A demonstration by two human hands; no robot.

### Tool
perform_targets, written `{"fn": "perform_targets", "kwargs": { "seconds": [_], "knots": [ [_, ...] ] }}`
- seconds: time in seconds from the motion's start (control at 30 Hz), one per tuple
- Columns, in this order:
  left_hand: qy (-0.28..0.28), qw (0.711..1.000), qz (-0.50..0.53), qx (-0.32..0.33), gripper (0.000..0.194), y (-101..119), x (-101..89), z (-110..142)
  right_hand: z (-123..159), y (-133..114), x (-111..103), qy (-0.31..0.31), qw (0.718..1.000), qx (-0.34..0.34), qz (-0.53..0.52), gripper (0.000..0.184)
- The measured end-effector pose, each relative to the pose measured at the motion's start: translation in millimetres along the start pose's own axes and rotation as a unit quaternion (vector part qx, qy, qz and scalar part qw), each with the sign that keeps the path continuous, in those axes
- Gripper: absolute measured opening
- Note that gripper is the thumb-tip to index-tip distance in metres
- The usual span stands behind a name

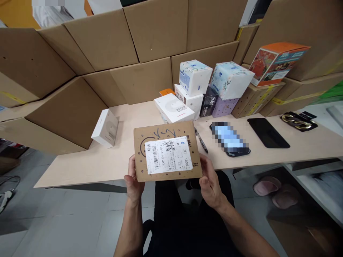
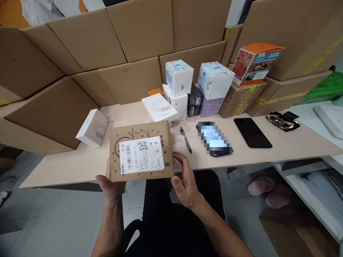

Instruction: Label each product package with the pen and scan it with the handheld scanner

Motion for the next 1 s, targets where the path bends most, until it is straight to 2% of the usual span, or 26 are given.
{"fn": "perform_targets", "kwargs": {
  "seconds": [0.13,0.3,0.47,0.63,0.83,1.0],
  "knots": [
    [-0.006,1.0,-0.017,0.018,0.076,2.1,9.8,-5.5,-7.4,-0.3,-5.2,-0.008,1.0,-0.012,-0.008,0.074],
    [-0.017,0.999,0.028,0.007,0.069,-4.0,20.9,-16.9,-20.1,2.7,-9.5,0.02,1.0,-0.002,0.002,0.063],
    [-0.015,0.999,0.031,0.006,0.074,-6.6,30.6,-24.8,-38.7,1.4,-11.1,0.039,0.999,-0.01,-0.012,0.058],
    [-0.029,0.999,0.026,0.02,0.074,-6.1,26.4,-17.2,-30.8,1.7,-14.3,0.035,0.999,-0.023,-0.017,0.053],
    [-0.034,0.997,0.045,0.057,0.063,-9.3,15.7,-5.1,-19.4,8.7,-17.0,0.01,0.998,-0.036,-0.049,0.053],
    [-0.067,0.995,0.026,0.065,0.053,-18.8,17.9,3.8,-20.9,15.8,-24.0,0.025,0.999,-0.032,-0.001,0.053]
  ]
}}
Point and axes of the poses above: each hand's wrist, its own z-axis away from the middle knuckle, its own x-axis out of the palm, y = z × x, the point moved 6 cm from there along -z, towards the middle knuckle, and after that the axes turned 3 degrees about y, right-handed, at the moved point
